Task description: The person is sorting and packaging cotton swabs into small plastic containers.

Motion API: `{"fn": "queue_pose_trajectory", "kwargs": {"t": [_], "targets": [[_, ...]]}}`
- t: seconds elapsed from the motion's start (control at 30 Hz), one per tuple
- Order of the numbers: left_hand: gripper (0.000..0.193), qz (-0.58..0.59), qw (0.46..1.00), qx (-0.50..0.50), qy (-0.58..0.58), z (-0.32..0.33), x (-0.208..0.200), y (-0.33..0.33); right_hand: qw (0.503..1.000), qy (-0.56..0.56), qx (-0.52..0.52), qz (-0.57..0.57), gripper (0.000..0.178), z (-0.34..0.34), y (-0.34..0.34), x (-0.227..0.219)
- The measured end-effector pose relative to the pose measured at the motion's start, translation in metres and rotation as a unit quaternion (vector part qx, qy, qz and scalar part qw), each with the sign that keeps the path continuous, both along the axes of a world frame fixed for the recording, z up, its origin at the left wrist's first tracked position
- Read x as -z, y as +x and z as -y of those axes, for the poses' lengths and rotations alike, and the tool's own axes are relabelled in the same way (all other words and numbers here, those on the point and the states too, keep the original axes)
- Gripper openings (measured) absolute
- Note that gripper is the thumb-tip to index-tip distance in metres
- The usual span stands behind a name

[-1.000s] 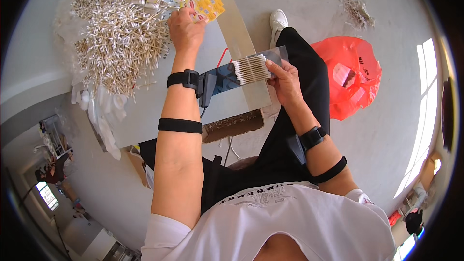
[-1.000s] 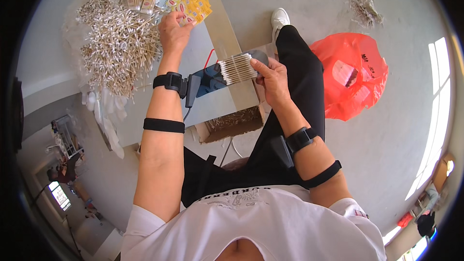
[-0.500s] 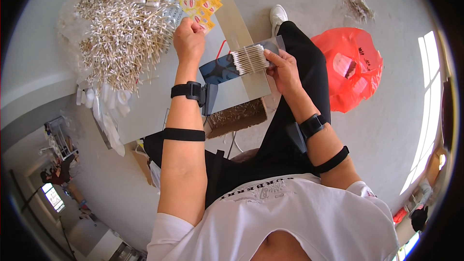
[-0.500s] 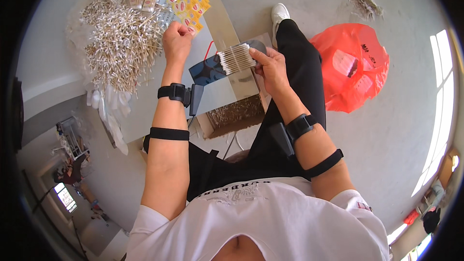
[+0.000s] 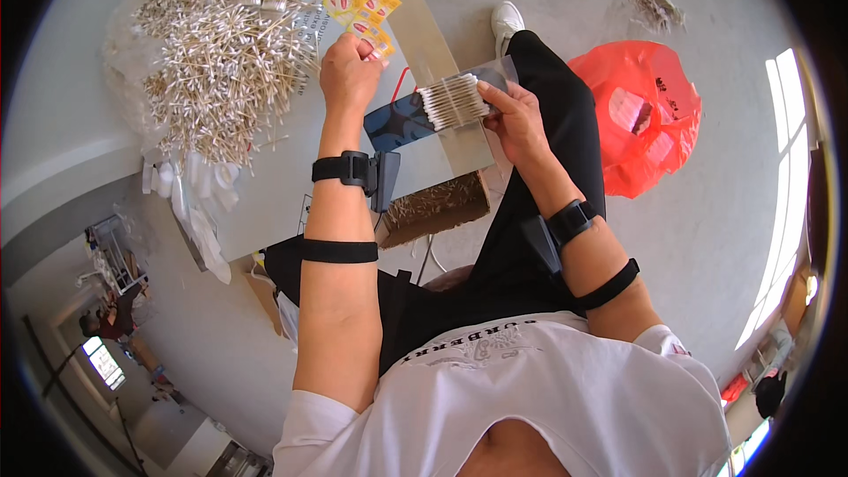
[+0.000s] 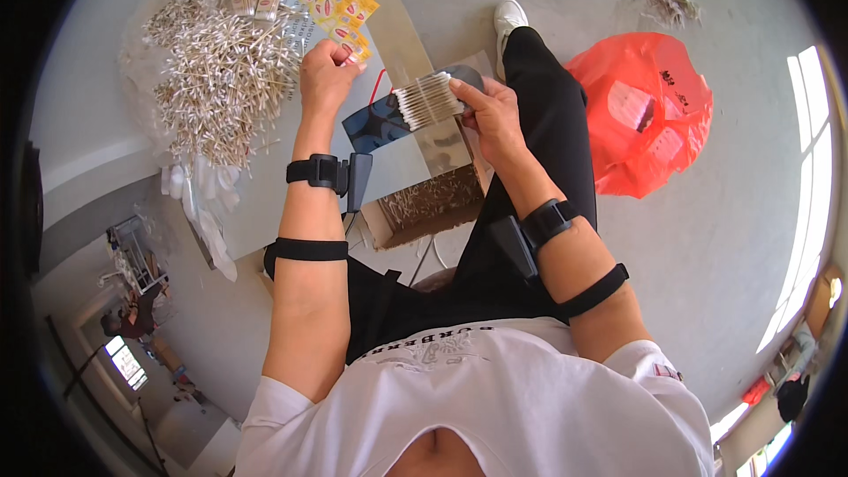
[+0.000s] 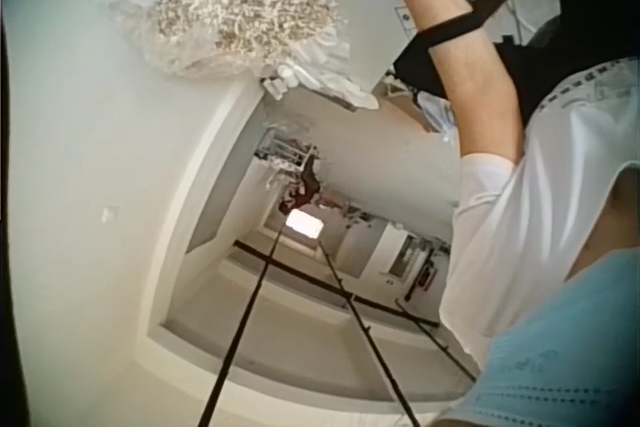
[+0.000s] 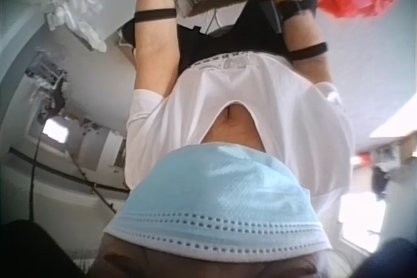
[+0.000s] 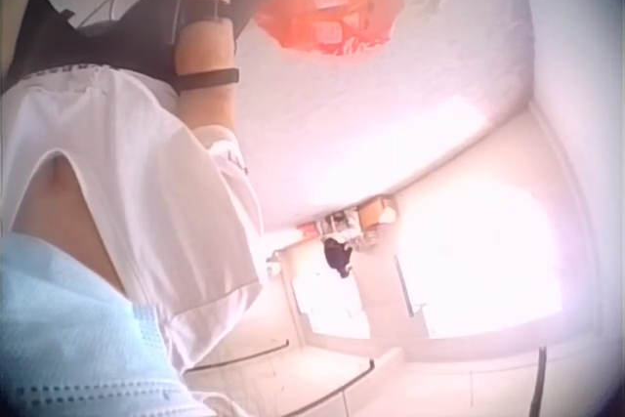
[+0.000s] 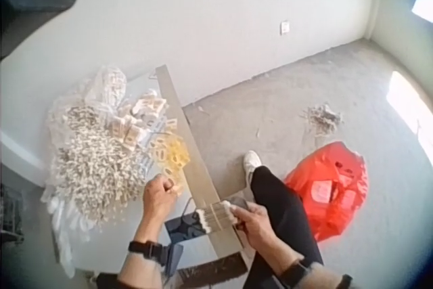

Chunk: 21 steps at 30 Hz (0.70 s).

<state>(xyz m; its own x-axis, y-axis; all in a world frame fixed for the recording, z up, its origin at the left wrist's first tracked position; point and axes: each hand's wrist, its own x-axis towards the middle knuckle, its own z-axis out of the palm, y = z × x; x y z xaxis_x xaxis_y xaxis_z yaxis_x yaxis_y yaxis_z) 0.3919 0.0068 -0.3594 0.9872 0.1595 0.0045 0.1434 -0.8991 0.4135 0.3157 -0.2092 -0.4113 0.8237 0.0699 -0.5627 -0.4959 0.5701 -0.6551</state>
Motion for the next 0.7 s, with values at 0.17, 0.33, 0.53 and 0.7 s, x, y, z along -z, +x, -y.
{"fn": "queue_pose_trajectory", "kwargs": {"t": [0.17, 0.33, 0.53, 0.7], "targets": [[0.024, -0.048, 0.941, -0.020, -0.334, 0.006, -0.004, -0.028, 1.000, -0.009, -0.005, 0.011, 0.010, 0.001, -0.001, -0.003], [0.025, -0.147, 0.882, -0.079, -0.441, 0.026, -0.021, -0.062, 1.000, -0.010, 0.000, 0.009, 0.010, 0.001, 0.000, -0.006], [0.021, -0.122, 0.906, -0.086, -0.397, 0.033, -0.010, -0.075, 1.000, 0.000, 0.000, 0.020, 0.008, 0.001, -0.002, -0.005], [0.024, -0.102, 0.942, -0.054, -0.315, 0.043, -0.011, -0.071, 1.000, -0.011, 0.004, 0.018, 0.007, 0.000, -0.002, -0.009]]}}
